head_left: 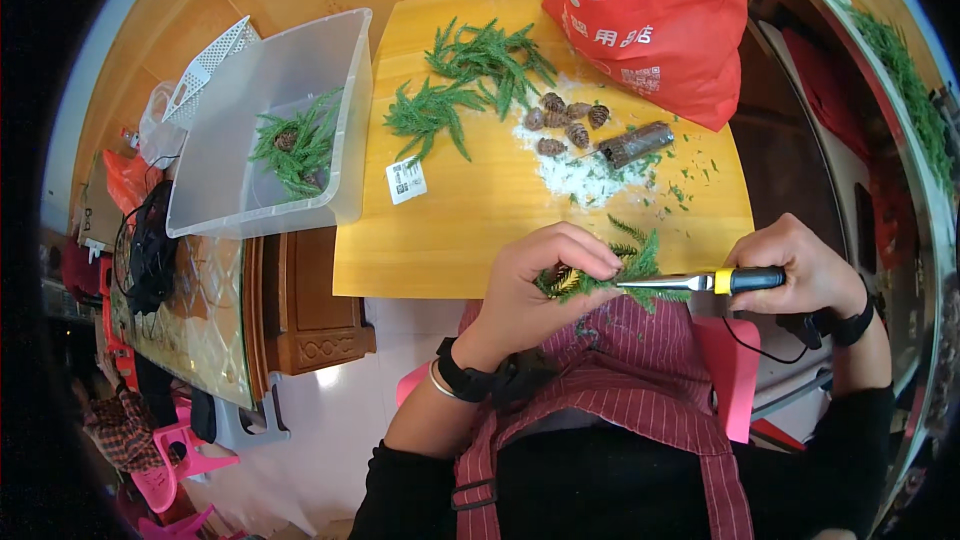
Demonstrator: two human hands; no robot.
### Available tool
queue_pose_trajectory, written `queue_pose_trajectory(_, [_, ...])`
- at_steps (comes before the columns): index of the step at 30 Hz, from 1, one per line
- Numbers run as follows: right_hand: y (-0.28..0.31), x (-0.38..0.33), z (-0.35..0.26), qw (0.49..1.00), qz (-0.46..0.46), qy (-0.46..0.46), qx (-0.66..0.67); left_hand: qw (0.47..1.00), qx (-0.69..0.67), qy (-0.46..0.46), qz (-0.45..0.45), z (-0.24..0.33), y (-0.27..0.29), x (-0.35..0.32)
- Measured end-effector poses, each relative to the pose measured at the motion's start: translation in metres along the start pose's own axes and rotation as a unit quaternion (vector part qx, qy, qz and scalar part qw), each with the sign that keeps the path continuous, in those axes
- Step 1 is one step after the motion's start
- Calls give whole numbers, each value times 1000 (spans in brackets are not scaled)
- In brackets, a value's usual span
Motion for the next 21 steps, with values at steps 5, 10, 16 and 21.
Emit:
queue_pose_trajectory(5, [-7, 4, 11, 989, -120, -65, 53, 999, 18, -28, -31, 9, -7, 3])
queue_pose_trajectory(10, [-34, -2, 26, 914, -273, -156, 257, 994, 30, -72, -70, 23, -18, 5])
queue_pose_trajectory(16, [-42, -1, 18, 905, -259, -132, 311, 998, 38, -52, -7, 17, 0, 7])
queue_pose_trajectory(21, [-4, 10, -18, 999, -35, 10, -24, 996, 47, 28, 64, 6, 18, -1])
Point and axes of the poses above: each hand's wrist, its own x-axis towards the middle knuckle, its own y-axis out of the back of the hand, z = x × y, the point moved 10 cm from there along x, towards the middle knuckle, and after that the axes turned 10 degrees about x, right-handed, at the moved point
